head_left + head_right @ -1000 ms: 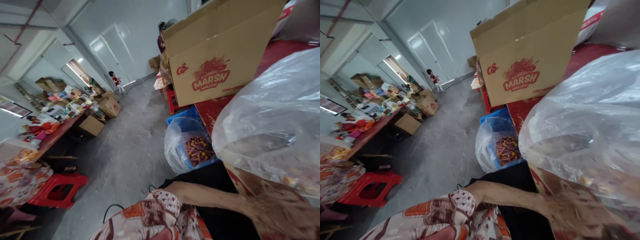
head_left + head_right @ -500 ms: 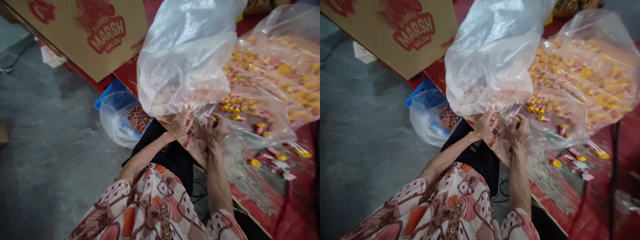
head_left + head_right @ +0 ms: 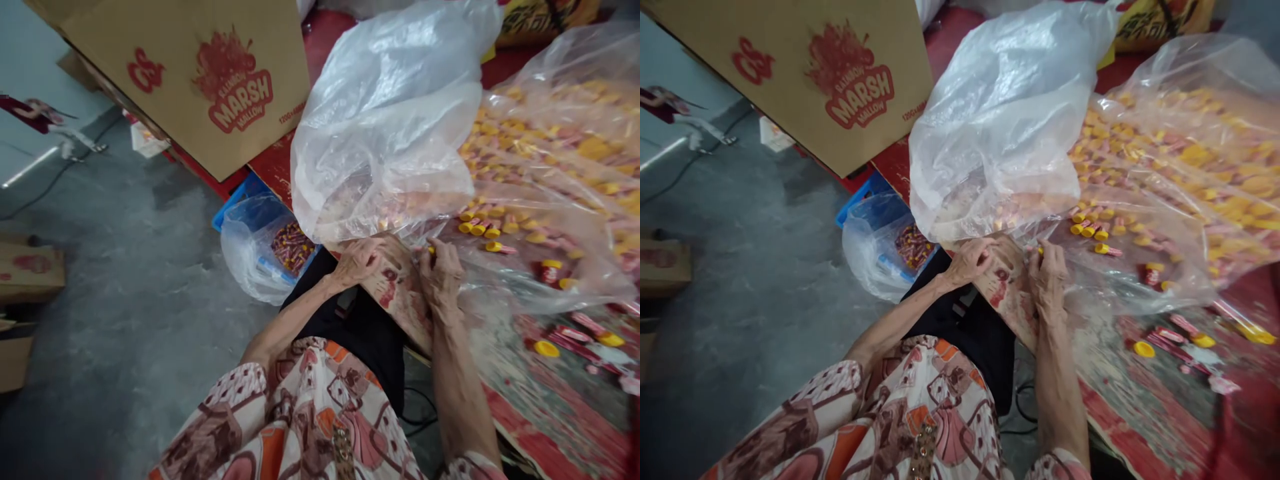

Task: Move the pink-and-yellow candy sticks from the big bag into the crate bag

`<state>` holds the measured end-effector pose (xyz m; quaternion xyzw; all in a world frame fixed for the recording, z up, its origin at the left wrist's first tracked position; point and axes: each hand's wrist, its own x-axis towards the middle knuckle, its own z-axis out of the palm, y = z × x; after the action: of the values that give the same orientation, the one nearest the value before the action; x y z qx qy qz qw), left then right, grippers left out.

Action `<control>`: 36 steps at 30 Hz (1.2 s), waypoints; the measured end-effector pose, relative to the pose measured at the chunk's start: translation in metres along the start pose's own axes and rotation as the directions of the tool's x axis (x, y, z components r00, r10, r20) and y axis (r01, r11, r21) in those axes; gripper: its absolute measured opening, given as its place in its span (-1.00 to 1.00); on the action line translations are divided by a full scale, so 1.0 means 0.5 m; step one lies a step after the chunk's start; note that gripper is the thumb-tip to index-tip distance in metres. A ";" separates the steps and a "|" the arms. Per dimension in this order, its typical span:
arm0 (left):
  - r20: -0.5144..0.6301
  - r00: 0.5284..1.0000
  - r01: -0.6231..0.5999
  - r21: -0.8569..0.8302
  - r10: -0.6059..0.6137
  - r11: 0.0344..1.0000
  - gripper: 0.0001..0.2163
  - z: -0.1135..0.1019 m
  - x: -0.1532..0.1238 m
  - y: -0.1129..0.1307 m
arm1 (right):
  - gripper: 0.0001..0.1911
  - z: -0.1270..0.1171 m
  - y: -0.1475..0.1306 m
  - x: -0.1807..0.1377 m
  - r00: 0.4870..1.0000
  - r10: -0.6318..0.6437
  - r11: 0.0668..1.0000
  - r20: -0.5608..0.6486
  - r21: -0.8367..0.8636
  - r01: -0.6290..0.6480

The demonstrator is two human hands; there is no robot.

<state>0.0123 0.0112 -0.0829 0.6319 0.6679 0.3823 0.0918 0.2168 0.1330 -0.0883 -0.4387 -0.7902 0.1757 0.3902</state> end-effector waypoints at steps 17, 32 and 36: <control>-0.387 0.909 0.266 0.248 -0.156 0.932 -0.74 -0.215 -0.053 -0.163 | -0.65 0.008 0.008 -0.004 1.000 0.012 1.000 0.027 -0.019 -0.011; -0.226 0.897 0.405 0.071 -0.381 0.911 -0.70 -0.164 0.202 -0.206 | -0.66 0.023 -0.007 -0.005 0.989 0.017 0.996 -0.145 0.088 -0.005; -0.232 0.882 0.387 -0.136 -0.409 0.912 -0.63 -0.148 0.172 -0.154 | -0.69 0.019 -0.010 0.003 0.999 0.035 0.989 -0.017 0.144 -0.032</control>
<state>-0.1079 0.0678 -0.0489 0.4221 0.7726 0.4616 0.1087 0.2062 0.1321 -0.0903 -0.4244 -0.7642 0.2342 0.4255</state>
